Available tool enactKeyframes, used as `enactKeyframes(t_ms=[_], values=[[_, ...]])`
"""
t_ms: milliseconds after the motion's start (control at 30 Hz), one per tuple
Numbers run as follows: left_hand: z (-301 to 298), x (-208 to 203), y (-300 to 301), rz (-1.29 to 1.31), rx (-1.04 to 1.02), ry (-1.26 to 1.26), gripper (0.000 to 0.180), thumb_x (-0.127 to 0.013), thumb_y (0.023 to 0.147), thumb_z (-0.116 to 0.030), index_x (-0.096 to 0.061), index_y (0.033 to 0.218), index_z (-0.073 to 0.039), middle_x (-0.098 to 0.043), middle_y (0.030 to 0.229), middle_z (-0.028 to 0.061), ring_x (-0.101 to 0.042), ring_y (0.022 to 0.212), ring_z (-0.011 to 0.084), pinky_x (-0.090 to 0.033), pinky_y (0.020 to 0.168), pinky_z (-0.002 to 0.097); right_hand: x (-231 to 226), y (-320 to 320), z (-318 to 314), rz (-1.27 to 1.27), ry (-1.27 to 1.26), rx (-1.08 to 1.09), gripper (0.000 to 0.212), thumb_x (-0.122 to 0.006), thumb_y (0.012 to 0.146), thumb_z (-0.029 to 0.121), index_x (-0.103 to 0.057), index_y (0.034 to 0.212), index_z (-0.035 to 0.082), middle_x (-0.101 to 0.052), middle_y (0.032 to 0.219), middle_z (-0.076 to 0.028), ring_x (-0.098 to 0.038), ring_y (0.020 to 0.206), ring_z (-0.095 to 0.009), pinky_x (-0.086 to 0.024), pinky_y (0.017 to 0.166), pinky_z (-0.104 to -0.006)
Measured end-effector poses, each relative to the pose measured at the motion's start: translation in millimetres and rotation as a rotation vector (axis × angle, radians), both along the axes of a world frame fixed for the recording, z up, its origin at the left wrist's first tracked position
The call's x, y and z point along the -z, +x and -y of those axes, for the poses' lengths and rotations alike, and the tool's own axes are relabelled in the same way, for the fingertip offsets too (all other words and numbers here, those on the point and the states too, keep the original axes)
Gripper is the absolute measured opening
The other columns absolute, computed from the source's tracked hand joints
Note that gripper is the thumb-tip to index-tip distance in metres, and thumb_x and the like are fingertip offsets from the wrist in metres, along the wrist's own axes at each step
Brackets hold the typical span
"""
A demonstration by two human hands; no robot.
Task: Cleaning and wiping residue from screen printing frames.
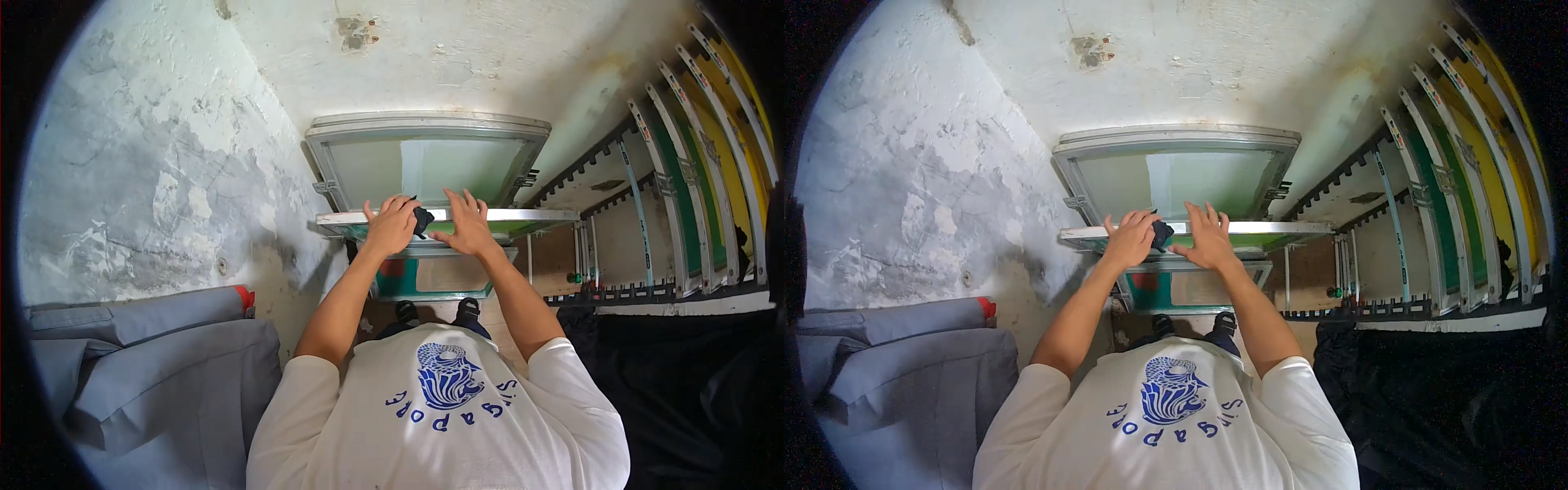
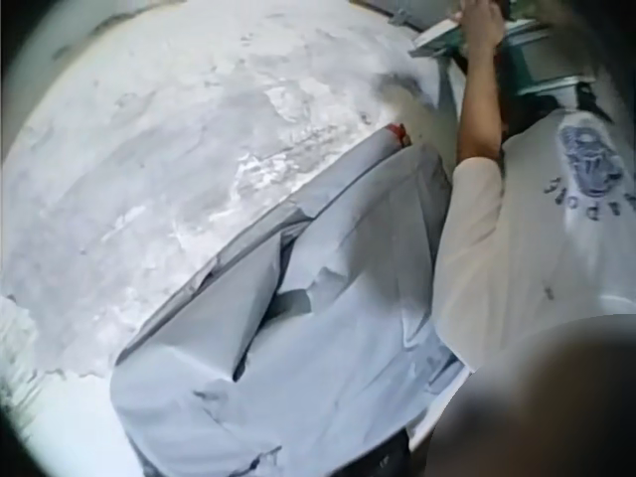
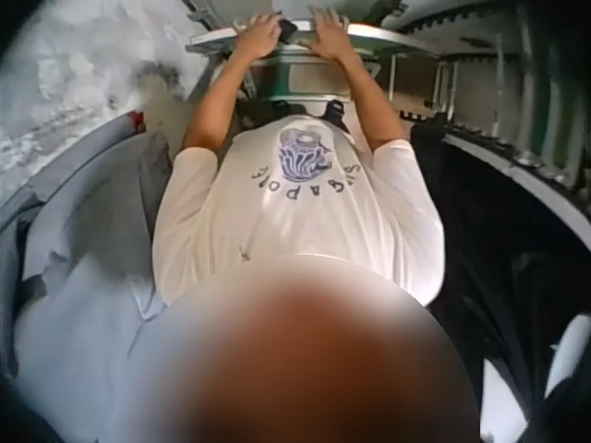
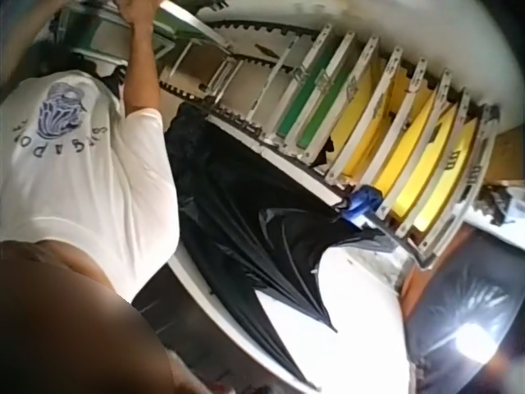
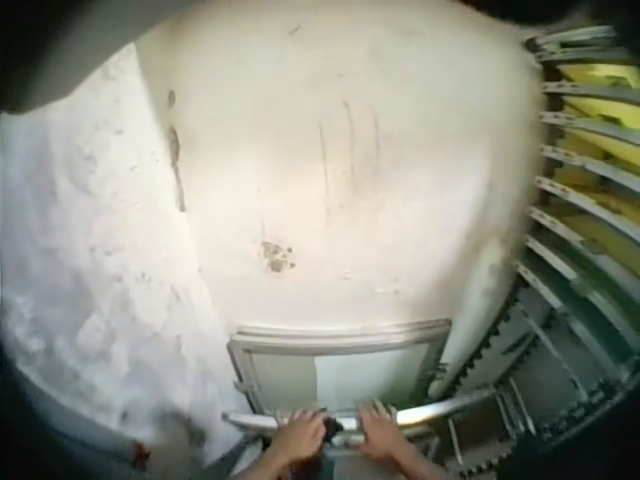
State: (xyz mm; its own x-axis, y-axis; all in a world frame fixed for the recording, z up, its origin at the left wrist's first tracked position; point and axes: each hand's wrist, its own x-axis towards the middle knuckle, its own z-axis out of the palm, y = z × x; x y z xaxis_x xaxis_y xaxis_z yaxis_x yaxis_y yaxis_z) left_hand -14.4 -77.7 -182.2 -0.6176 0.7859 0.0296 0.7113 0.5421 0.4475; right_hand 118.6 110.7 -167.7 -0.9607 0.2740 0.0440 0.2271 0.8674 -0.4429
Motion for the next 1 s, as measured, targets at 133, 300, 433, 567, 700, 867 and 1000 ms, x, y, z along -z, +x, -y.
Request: enactKeyframes(t_ms=[133, 300, 433, 567, 700, 867, 1000], values=[[-7.9, -11.9, 11.3, -0.096, -0.022, -0.066, 0.04, -0.054, 0.104, -0.041, -0.06, 0.138, -0.021, -0.057, 0.147, 0.007, -0.044, 0.145, 0.0323, -0.011, 0.111, 0.0848, 6.0, -2.4, 0.2, 0.011, 0.065, 0.032, 0.11, -0.082, 0.077, 0.059, -0.032, 0.162, 0.011, -0.047, 0.158, -0.016, -0.034, 0.151, -0.044, -0.021, 0.12, -0.0611], [-7.2, -11.9, 13.2, -0.266, 0.0, -0.053, 0.051, -0.062, 0.097, -0.052, -0.061, 0.137, -0.021, -0.059, 0.143, 0.0103, -0.043, 0.144, 0.0397, -0.003, 0.111, 0.0882, 10.0, -2.1, -6.4, -0.049, 0.072, 0.014, 0.107, -0.082, 0.077, 0.06, -0.036, 0.161, 0.011, -0.051, 0.155, -0.016, -0.036, 0.15, -0.043, -0.022, 0.119, -0.0587], [1.3, -2.6, 3.8, -0.366, -0.022, -0.002, 0.053, -0.068, 0.089, -0.051, -0.063, 0.133, -0.021, -0.061, 0.139, 0.0071, -0.046, 0.144, 0.0378, -0.001, 0.111, 0.0889, 9.2, -3.6, -7.7, -0.069, 0.049, 0.041, 0.102, -0.081, 0.079, 0.061, -0.041, 0.157, 0.011, -0.056, 0.15, -0.018, -0.037, 0.149, -0.042, -0.023, 0.119, -0.0573], [53.2, -0.2, -29.2, -0.389, -0.077, -0.079, 0.053, -0.07, 0.087, -0.048, -0.063, 0.132, -0.022, -0.061, 0.139, 0.0041, -0.045, 0.145, 0.0353, -0.008, 0.112, 0.0876, 11.6, -2.4, -8.4, -0.06, 0.034, 0.03, 0.097, -0.079, 0.08, 0.063, -0.045, 0.156, 0.011, -0.054, 0.151, -0.017, -0.036, 0.15, -0.042, -0.022, 0.12, -0.0569], [126.9, 3.4, -72.7, -0.361, -0.153, -0.1, 0.057, -0.072, 0.086, -0.048, -0.063, 0.135, -0.021, -0.06, 0.142, 0.003, -0.043, 0.146, 0.0339, -0.013, 0.114, 0.084, 8.7, -3.1, -4.5, -0.026, 0.031, 0.021, 0.096, -0.077, 0.081, 0.064, -0.047, 0.155, 0.011, -0.052, 0.154, -0.017, -0.034, 0.151, -0.041, -0.02, 0.121, -0.0567], [154.8, 8.7, -93.8, -0.261, -0.167, -0.085, 0.058, -0.07, 0.09, -0.048, -0.06, 0.138, -0.018, -0.055, 0.15, 0.0041, -0.038, 0.15, 0.035, -0.013, 0.115, 0.0818, 5.5, -7.4, -1.2, -0.004, 0.023, 0.017, 0.093, -0.076, 0.082, 0.063, -0.047, 0.155, 0.012, -0.051, 0.155, -0.015, -0.033, 0.151, -0.041, -0.019, 0.123, -0.0562], [138.8, 3.9, -80.8, -0.267, -0.194, -0.107, 0.053, -0.066, 0.095, -0.048, -0.06, 0.137, -0.017, -0.052, 0.153, 0.0046, -0.036, 0.151, 0.0348, -0.013, 0.114, 0.0822, 8.8, -7.3, -0.8, 0.02, 0.029, 0.006, 0.095, -0.074, 0.082, 0.066, -0.047, 0.156, 0.012, -0.05, 0.155, -0.017, -0.032, 0.151, -0.042, -0.018, 0.122, -0.0586]])
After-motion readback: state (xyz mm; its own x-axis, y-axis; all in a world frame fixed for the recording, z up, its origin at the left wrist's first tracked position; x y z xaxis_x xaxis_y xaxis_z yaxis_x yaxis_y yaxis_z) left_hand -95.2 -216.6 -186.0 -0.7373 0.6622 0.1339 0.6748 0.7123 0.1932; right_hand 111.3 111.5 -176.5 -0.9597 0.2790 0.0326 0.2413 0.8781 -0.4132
